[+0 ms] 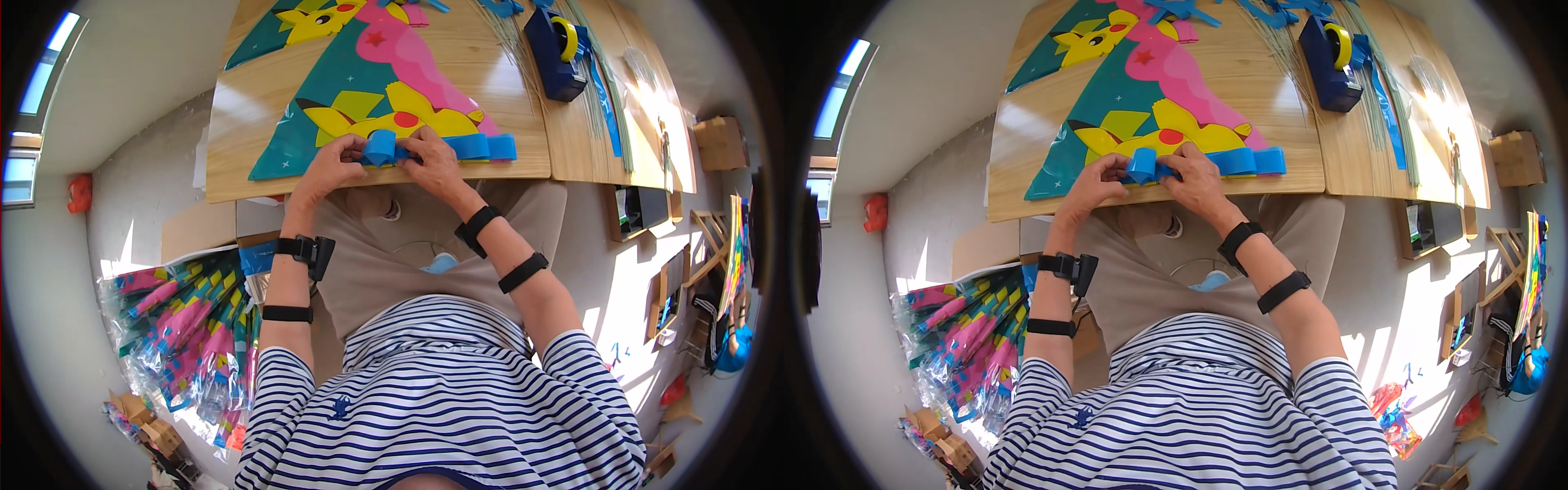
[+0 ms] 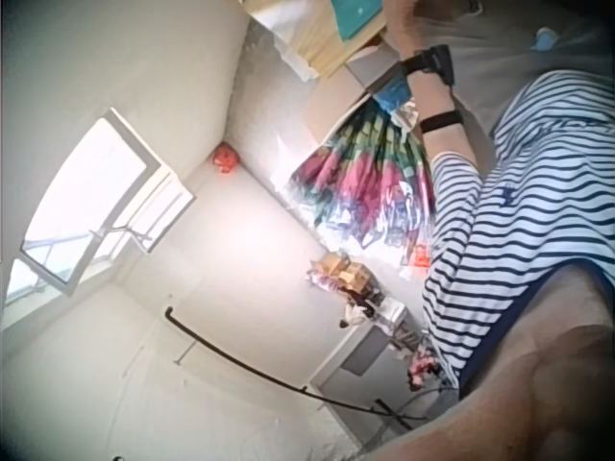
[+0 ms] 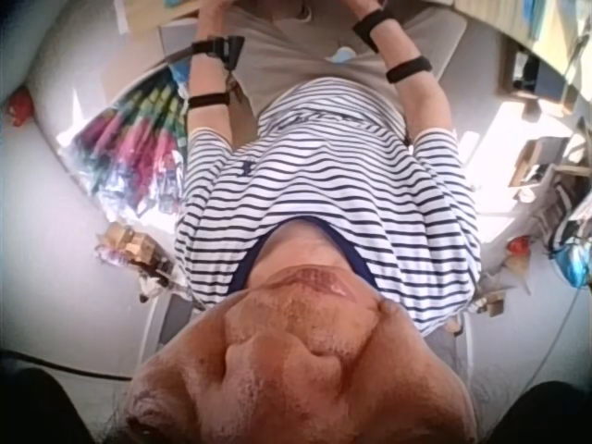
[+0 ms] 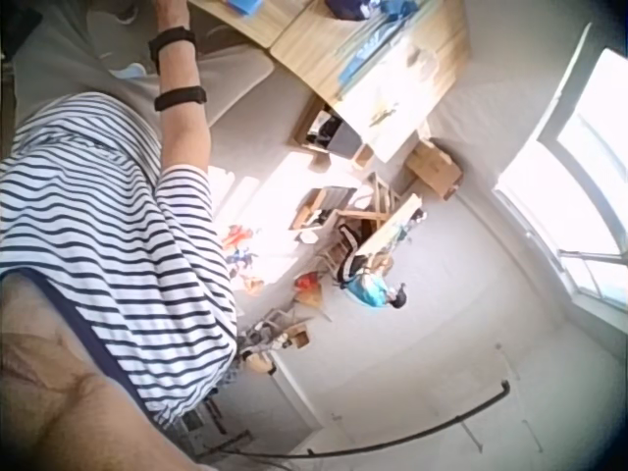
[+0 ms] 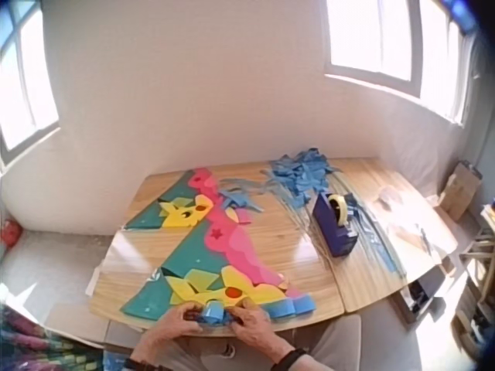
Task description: Assemble a kite by attaching plastic film to the frame with tape.
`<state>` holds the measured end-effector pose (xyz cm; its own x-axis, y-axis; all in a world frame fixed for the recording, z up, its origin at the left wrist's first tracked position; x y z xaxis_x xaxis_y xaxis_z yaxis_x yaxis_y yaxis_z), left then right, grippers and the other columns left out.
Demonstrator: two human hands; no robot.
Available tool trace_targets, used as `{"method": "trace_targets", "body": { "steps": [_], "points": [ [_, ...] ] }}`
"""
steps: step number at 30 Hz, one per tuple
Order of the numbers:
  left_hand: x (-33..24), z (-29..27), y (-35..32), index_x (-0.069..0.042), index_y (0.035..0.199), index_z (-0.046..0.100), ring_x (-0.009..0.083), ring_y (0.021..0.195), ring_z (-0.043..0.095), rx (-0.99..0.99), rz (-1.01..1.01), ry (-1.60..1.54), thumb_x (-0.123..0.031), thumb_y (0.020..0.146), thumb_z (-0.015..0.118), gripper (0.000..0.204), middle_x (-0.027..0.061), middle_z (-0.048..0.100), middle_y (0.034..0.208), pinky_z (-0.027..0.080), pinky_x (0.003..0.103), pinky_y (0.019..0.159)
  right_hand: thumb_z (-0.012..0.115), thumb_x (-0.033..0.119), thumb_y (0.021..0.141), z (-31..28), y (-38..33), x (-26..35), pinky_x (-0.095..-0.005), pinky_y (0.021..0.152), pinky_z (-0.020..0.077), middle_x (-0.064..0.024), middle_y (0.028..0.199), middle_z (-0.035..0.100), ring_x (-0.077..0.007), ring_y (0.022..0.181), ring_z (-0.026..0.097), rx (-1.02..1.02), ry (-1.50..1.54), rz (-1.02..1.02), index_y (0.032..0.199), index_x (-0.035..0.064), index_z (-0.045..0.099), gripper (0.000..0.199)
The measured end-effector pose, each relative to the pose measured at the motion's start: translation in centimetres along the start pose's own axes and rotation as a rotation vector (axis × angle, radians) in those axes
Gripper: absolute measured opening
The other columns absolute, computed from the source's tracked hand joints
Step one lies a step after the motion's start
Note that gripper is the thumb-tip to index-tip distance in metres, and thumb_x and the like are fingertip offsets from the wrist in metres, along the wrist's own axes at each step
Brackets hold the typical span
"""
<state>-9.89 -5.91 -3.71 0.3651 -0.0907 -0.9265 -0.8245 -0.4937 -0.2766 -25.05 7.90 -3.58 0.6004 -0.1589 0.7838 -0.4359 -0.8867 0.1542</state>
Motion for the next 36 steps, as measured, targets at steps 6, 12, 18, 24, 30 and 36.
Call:
{"method": "trace_targets", "body": {
  "steps": [6,12,18,24,30,36],
  "points": [
    [-1.1,-0.2,0.1,0.0,0.113,0.069,0.0119,0.097,0.06,0.038,-0.08,-0.011,-0.019,0.079,0.076,0.039,0.0026,0.068,0.102,0.048,0.028,0.089,0.076,0.014,0.079,0.2,-0.1,-0.3,-0.0416,0.083,0.0526,-0.0091,0.1,0.061,-0.0291,0.098,0.064,-0.026,-0.012,-0.016,0.112,0.0149,0.078,0.033],
    [-2.2,-1.4,0.3,-0.002,0.102,0.073,0.0092,0.091,0.059,-0.052,-0.069,-0.019,-0.037,0.089,0.075,0.037,0.0009,0.068,0.094,0.045,0.025,0.085,0.076,0.014,0.08,0.2,-0.1,-0.1,-0.0415,0.084,0.0528,-0.0091,0.102,0.061,-0.0291,0.098,0.064,0.002,0.0,-0.002,0.111,0.0159,0.079,0.032],
    [-1.4,-2.9,0.9,-0.003,0.09,0.071,0.0103,0.086,0.058,-0.11,-0.104,0.07,-0.032,0.088,0.078,0.029,0.0008,0.066,0.087,0.046,0.026,0.082,0.077,0.016,0.079,0.2,-0.2,-0.2,-0.0408,0.085,0.0529,-0.0089,0.102,0.061,-0.0287,0.098,0.064,0.003,0.002,0.009,0.112,0.0158,0.079,0.032],
    [-1.1,-3.6,0.8,0.002,0.092,0.071,0.0143,0.084,0.063,-0.146,-0.018,0.056,-0.01,0.074,0.082,0.024,0.0057,0.069,0.087,0.05,0.03,0.078,0.078,0.017,0.079,0.2,-0.2,-0.1,-0.0409,0.085,0.0529,-0.009,0.103,0.061,-0.0286,0.099,0.064,0.0,-0.004,0.009,0.112,0.0147,0.079,0.033],
    [-0.8,-4.9,0.5,0.003,0.095,0.071,0.0154,0.084,0.065,-0.237,0.04,0.168,-0.002,0.071,0.08,0.026,0.0088,0.071,0.087,0.051,0.03,0.075,0.078,0.014,0.082,0.2,-0.2,0.0,-0.037,0.083,0.0521,-0.0083,0.101,0.06,-0.0252,0.095,0.064,-0.006,-0.018,-0.019,0.116,0.0128,0.077,0.034],
    [1.0,-6.2,0.2,0.001,0.09,0.071,0.0174,0.076,0.065,-0.355,-0.019,0.154,-0.003,0.07,0.081,0.022,0.0086,0.07,0.08,0.051,0.033,0.07,0.078,0.014,0.082,0.2,-0.2,0.2,-0.0373,0.083,0.052,-0.0088,0.102,0.061,-0.0258,0.094,0.064,0.01,-0.02,-0.009,0.116,0.0121,0.077,0.034]
  ]
}}
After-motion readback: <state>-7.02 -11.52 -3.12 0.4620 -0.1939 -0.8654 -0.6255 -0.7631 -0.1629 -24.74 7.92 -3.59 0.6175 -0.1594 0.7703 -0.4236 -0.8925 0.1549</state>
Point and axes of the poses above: each hand's wrist, its own y-axis towards the middle knuckle, its own z-axis out of the palm, x = y × z, the point moved 7 cm from there along y, towards the middle knuckle
